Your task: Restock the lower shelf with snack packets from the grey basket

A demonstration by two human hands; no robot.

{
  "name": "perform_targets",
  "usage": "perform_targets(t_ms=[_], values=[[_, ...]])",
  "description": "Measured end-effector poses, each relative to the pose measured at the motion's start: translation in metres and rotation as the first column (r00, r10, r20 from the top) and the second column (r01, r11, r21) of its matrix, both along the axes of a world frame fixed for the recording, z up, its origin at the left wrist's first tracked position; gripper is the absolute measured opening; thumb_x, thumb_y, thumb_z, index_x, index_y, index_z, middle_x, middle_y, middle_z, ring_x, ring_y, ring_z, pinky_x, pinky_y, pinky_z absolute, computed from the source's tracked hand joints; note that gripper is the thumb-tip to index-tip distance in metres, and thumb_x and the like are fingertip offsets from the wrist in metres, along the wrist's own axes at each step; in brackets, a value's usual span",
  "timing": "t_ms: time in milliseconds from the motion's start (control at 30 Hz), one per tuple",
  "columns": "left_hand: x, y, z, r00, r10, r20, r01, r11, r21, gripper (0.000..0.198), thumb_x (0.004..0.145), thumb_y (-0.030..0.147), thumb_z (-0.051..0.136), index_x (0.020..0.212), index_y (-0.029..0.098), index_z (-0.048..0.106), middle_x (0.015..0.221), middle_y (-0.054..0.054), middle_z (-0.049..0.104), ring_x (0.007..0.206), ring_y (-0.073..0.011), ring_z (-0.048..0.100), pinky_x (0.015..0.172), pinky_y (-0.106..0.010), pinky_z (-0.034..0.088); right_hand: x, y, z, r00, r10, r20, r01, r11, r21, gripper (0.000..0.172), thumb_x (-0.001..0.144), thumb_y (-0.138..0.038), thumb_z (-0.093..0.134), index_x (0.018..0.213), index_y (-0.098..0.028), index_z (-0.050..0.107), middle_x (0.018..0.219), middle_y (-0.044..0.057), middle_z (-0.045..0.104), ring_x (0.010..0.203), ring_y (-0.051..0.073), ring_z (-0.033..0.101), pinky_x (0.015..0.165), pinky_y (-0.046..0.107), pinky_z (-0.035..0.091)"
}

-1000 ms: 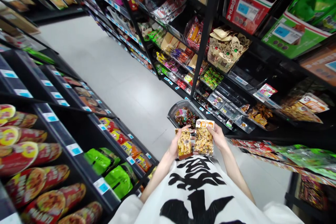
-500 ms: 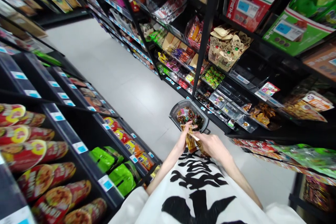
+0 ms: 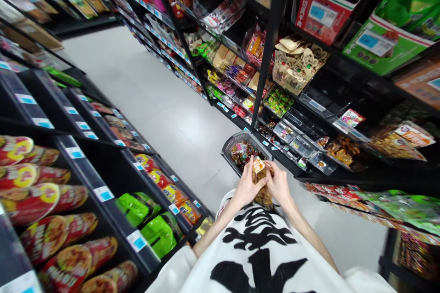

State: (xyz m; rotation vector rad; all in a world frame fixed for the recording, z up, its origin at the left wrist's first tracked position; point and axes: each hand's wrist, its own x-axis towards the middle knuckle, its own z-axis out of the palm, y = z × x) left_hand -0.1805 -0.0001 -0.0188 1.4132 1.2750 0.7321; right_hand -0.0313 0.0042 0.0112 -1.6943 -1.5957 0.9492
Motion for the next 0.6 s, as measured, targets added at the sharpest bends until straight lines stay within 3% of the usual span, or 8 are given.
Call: perform_targets(t_ms=[167,267,400,600], values=[[0.002,-0.006,-0.004,0.988,-0.129,-0.086,0.135,0.988,0.074,0.111,0.084,0.063,0.064,0.161,0.025,-0.005,0.162,-0.019,0.019,0.151,-0.0379,0.025,0.121,-0.057,0.026,0.004,0.0,-0.007,0.997,-0.048,-0.064,0.05,0.998,0.028,0.038,0.09,-0.02,0.047,0.123,-0.024,0.065,0.11,0.003,0.075,0.092,0.02,0.072,0.087,0.031,0.053],[0.0,-0.007,-0.005,0.982,-0.173,-0.073,0.178,0.982,0.071,0.096,0.093,0.06,0.051,0.162,0.023,-0.004,0.163,-0.018,0.018,0.151,-0.0344,0.025,0.122,-0.054,0.025,0.005,-0.001,-0.01,0.997,-0.046,-0.061,0.046,0.999,0.005,0.048,0.081,-0.014,0.05,0.126,-0.025,0.064,0.112,0.002,0.075,0.093,0.02,0.072,0.087,0.031,0.053],[-0.003,-0.008,-0.002,0.993,-0.12,-0.021,0.121,0.993,0.016,0.068,0.102,0.047,0.037,0.162,0.027,0.01,0.161,-0.012,0.026,0.15,-0.026,0.03,0.124,-0.045,0.025,0.002,-0.002,-0.015,0.984,-0.135,-0.119,0.136,0.991,0.0,0.039,0.083,-0.016,0.048,0.117,-0.022,0.067,0.109,0.004,0.075,0.093,0.021,0.071,0.087,0.031,0.053],[-0.003,-0.01,-0.006,0.999,0.036,-0.026,-0.035,0.999,0.014,0.081,0.093,0.042,0.057,0.16,0.026,0.015,0.159,-0.013,0.036,0.147,-0.0281,0.037,0.122,-0.048,0.029,0.0,0.001,-0.03,0.946,-0.214,-0.242,0.222,0.975,0.004,0.034,0.079,-0.018,0.052,0.11,-0.02,0.067,0.108,0.006,0.075,0.097,0.022,0.069,0.088,0.032,0.053]])
